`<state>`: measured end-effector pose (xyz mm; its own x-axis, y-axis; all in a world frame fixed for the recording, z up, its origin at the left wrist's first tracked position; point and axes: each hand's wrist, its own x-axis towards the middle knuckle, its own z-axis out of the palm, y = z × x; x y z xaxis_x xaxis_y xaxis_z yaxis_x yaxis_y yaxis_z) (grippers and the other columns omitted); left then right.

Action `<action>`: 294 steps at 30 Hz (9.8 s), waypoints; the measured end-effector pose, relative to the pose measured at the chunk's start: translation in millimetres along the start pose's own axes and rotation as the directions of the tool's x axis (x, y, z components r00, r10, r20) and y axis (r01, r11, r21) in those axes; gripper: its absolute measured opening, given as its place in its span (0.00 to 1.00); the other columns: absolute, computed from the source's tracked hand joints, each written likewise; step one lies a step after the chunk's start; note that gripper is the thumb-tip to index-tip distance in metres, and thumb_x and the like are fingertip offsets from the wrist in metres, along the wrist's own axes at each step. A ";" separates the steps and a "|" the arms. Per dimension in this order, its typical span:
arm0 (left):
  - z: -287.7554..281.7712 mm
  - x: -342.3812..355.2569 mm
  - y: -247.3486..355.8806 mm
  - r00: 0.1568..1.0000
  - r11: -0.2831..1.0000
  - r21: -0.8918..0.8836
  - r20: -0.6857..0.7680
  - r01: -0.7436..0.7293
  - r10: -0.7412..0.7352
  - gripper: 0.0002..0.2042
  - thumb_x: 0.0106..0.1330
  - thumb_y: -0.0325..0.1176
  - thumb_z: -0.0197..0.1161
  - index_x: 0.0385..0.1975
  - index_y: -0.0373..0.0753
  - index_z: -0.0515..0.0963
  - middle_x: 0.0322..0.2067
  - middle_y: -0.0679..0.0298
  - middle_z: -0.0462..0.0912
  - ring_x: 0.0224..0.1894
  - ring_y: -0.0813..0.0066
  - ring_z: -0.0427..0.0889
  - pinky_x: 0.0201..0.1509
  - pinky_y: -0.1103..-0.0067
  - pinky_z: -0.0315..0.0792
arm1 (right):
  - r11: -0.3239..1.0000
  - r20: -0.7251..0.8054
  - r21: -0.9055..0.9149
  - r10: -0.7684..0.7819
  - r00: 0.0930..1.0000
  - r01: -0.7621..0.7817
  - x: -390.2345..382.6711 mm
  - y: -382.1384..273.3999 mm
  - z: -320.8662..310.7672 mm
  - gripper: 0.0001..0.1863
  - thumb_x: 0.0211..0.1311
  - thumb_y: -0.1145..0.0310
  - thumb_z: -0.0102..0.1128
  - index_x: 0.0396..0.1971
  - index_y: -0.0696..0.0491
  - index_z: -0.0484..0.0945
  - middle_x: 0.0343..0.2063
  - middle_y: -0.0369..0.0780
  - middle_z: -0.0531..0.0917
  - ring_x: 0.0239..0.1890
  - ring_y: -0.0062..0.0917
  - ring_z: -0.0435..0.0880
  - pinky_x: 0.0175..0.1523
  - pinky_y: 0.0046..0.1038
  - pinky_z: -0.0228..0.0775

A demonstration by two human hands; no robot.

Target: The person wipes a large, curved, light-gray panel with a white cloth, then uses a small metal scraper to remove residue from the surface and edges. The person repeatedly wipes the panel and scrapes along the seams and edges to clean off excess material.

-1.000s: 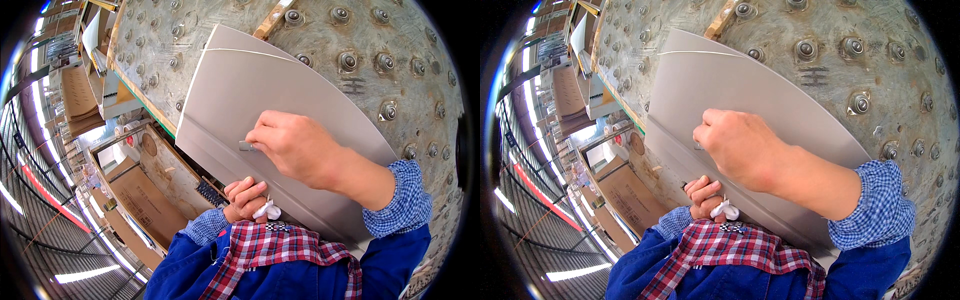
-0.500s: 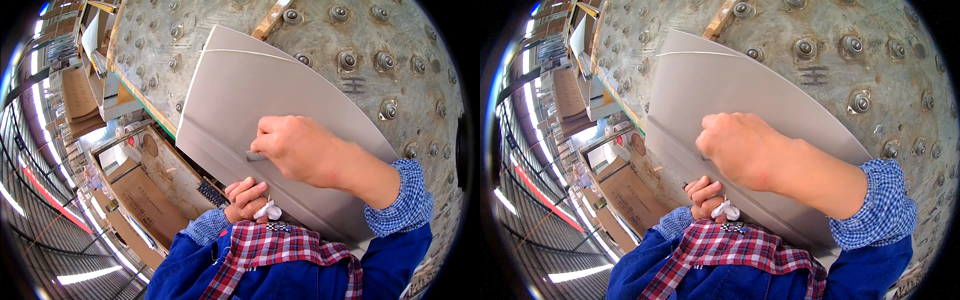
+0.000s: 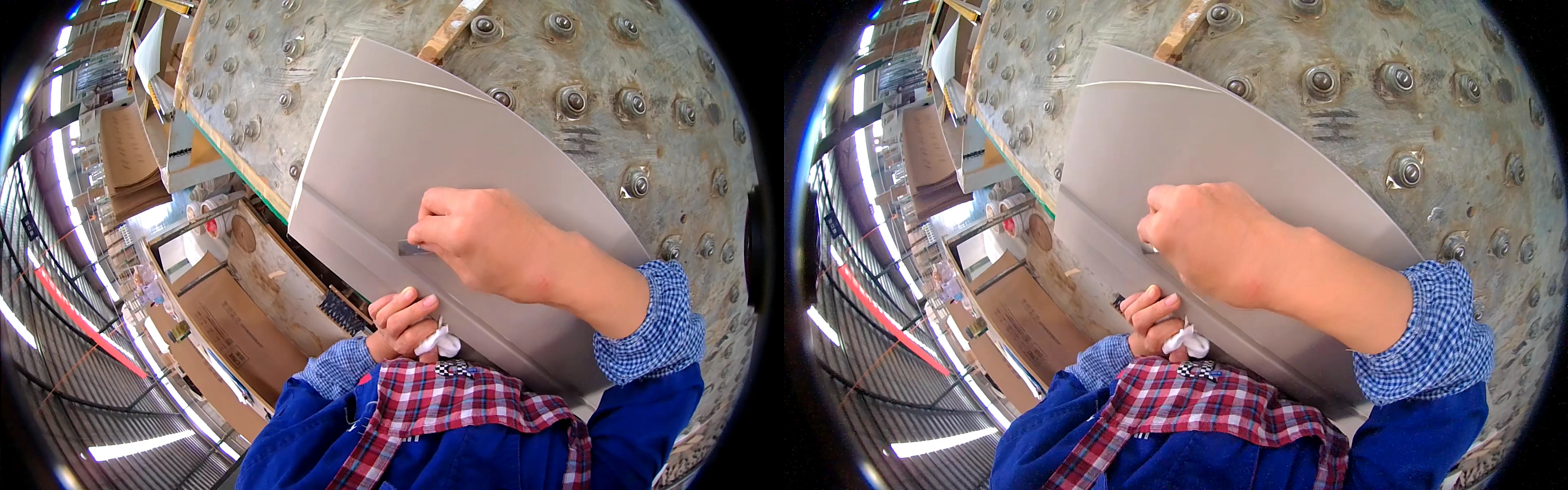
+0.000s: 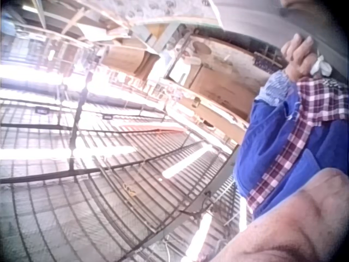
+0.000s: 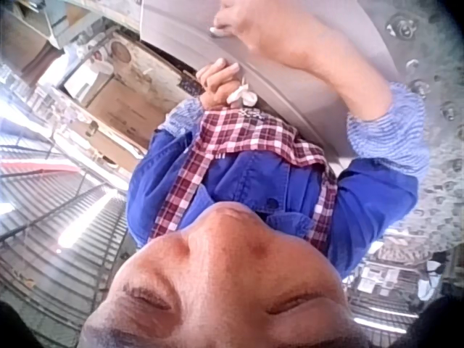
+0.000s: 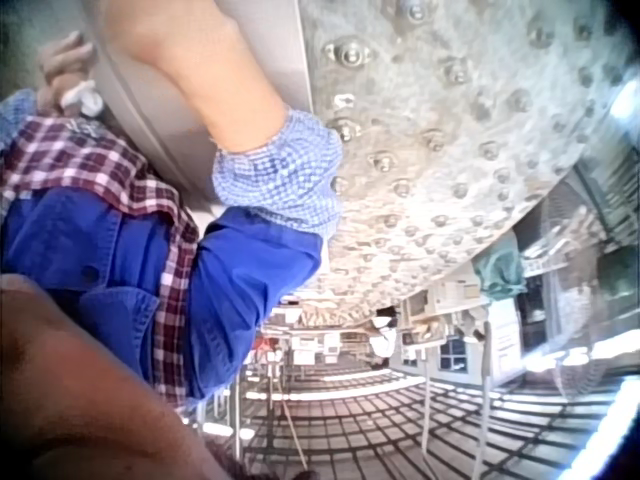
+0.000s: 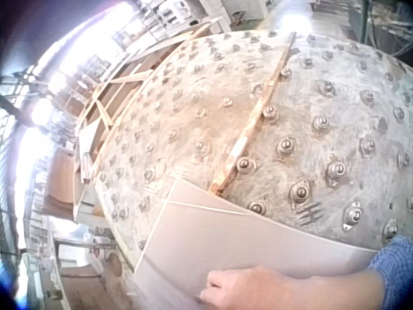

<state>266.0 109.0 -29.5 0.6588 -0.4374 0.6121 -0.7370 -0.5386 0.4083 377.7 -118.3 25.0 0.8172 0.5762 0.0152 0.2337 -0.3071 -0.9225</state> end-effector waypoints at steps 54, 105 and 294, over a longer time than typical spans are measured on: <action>-76.8 174.4 -171.8 0.966 0.949 -0.244 -0.109 0.201 -0.232 0.02 0.58 0.27 0.59 0.30 0.42 0.74 0.26 0.62 0.75 0.31 0.60 0.75 0.38 0.68 0.71 | 0.974 -0.973 0.221 0.218 0.073 0.044 57.2 26.3 12.8 0.11 0.63 0.75 0.59 0.45 0.57 0.74 0.29 0.33 0.76 0.21 0.10 0.70 0.21 0.14 0.60; 80.9 -57.5 201.1 0.511 0.274 -0.861 0.481 0.427 0.713 0.19 0.60 0.32 0.46 0.48 0.32 0.77 0.55 0.51 0.73 0.62 0.59 0.67 0.70 0.60 0.55 | 0.962 -0.371 -0.182 0.126 0.920 -0.205 -36.9 -31.9 36.8 0.05 0.50 0.67 0.67 0.29 0.45 0.85 0.20 0.29 0.76 0.26 0.24 0.72 0.34 0.28 0.60; -42.5 145.1 -174.9 0.944 0.996 0.081 0.331 -0.035 0.007 0.07 0.59 0.31 0.58 0.22 0.39 0.71 0.24 0.62 0.72 0.31 0.59 0.69 0.38 0.69 0.60 | 0.955 -0.602 -0.168 0.098 0.793 -0.245 -31.1 -41.8 47.3 0.06 0.53 0.70 0.63 0.33 0.49 0.82 0.23 0.33 0.77 0.29 0.26 0.76 0.35 0.29 0.60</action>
<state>484.1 170.4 16.7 0.6668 -0.6547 0.3560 -0.7452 -0.5795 0.3300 317.6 -87.6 44.9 0.9877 -0.0289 0.1535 0.1110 -0.5618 -0.8198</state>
